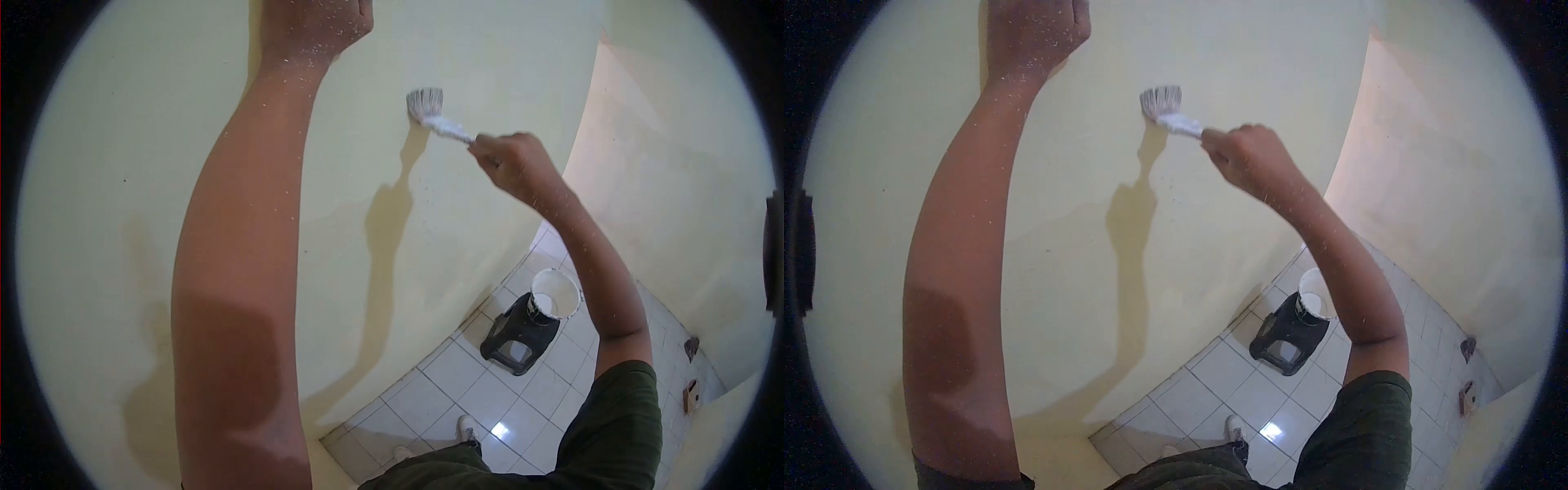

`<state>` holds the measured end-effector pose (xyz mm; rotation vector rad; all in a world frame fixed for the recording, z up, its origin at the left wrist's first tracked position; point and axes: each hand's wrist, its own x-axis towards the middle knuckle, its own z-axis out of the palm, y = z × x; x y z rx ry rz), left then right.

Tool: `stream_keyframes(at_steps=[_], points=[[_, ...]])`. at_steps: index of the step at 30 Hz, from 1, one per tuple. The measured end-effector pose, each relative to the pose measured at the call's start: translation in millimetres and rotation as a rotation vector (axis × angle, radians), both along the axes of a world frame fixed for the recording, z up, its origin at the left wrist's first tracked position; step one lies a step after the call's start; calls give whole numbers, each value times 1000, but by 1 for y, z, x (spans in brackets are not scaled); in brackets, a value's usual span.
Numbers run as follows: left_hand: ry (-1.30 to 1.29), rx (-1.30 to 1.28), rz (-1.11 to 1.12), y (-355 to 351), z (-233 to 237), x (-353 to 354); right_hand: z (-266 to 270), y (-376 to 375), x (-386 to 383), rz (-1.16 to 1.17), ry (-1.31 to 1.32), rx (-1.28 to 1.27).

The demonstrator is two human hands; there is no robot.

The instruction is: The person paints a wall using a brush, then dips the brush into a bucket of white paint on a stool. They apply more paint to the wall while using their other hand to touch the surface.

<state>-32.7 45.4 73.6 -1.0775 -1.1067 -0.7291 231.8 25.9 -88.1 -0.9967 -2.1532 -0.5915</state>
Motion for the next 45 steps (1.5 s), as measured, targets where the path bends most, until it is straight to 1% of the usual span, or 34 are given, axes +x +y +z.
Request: stream_keyframes(at_steps=[1, 2, 3, 7, 8, 9, 12, 14, 15, 16, 17, 18, 19, 20, 21, 22, 23, 24, 25, 26, 28, 29, 30, 31, 33, 34, 36, 37, 41, 42, 45], points=[[0, -2, 7, 0, -1, 0, -16, -2, 0, -15, -2, -33], [14, -4, 17, -4, 24, 14, -15, -3, 16, 0, 4, -45], [18, -3, 27, -8, 28, 21, -31, -3, 22, 14, -3, -72], [23, -36, 100, -25, 26, 38, -97, -10, 29, -8, -63, -224], [28, -33, 108, -23, 28, 40, -112, -10, 28, -50, -87, -302], [26, -34, 113, -17, 32, 31, -129, -3, 22, 10, -90, -325], [77, -55, 3, -5, 37, 24, -179, 2, 20, 22, -75, -418], [159, -114, -7, -11, 36, 25, -204, -1, 20, -7, -88, -488], [203, -154, -12, -15, 32, 26, -210, -15, 18, -36, -5, -506], [293, -224, -119, -10, 23, 24, -211, -26, 15, -66, 79, -516], [374, -279, -225, -6, 6, 23, -210, -40, 13, -97, 156, -510], [311, -477, -568, -6, -23, 25, -206, -57, 13, -103, 270, -574], [243, -673, -915, -19, -62, 27, -205, -78, 11, -109, 390, -642], [203, -867, -970, -50, -100, 28, -208, -99, 6, -137, 513, -713], [245, -992, -1038, -78, -141, 25, -219, -117, 5, -101, 615, -725], [239, -1135, -1061, -107, -186, 24, -234, -136, 1, -67, 727, -739], [226, -1302, -1042, -128, -241, 15, -252, -154, -3, -54, 832, -786], [16, -1540, -1233, -156, -280, 16, -272, -173, -7, -46, 934, -833], [-48, -1690, -1206, -181, -333, 10, -293, -194, -8, -42, 1031, -877], [-60, -1750, -1330, -200, -386, 4, -314, -216, -6, -97, 1072, -968], [-180, -1897, -1402, -243, -475, -11, -351, -258, -4, -202, 1153, -1146], [-252, -1946, -1366, -265, -519, -25, -360, -281, -3, -274, 1189, -1259], [-309, -1988, -1327, -275, -545, -35, -366, -299, 3, -341, 1230, -1361], [-358, -2038, -1268, -282, -547, -36, -371, -313, 12, -407, 1269, -1466], [-479, -2137, -1132, -309, -537, -28, -386, -342, 36, -445, 1298, -1440], [-509, -2138, -1141, -316, -533, -22, -389, -356, 43, -463, 1310, -1433], [-570, -2126, -1158, -318, -529, -8, -384, -374, 57, -549, 1455, -1448], [-504, -2178, -1194, -316, -533, -4, -380, -378, 62, -590, 1524, -1449], [-262, -2378, -1340, -306, -547, 26, -359, -389, 61, -645, 1733, -1278], [-205, -2424, -1383, -302, -546, 39, -357, -391, 63, -594, 1824, -1258], [-221, -2385, -1483, -302, -522, 88, -347, -395, 74, -434, 2042, -1211]])
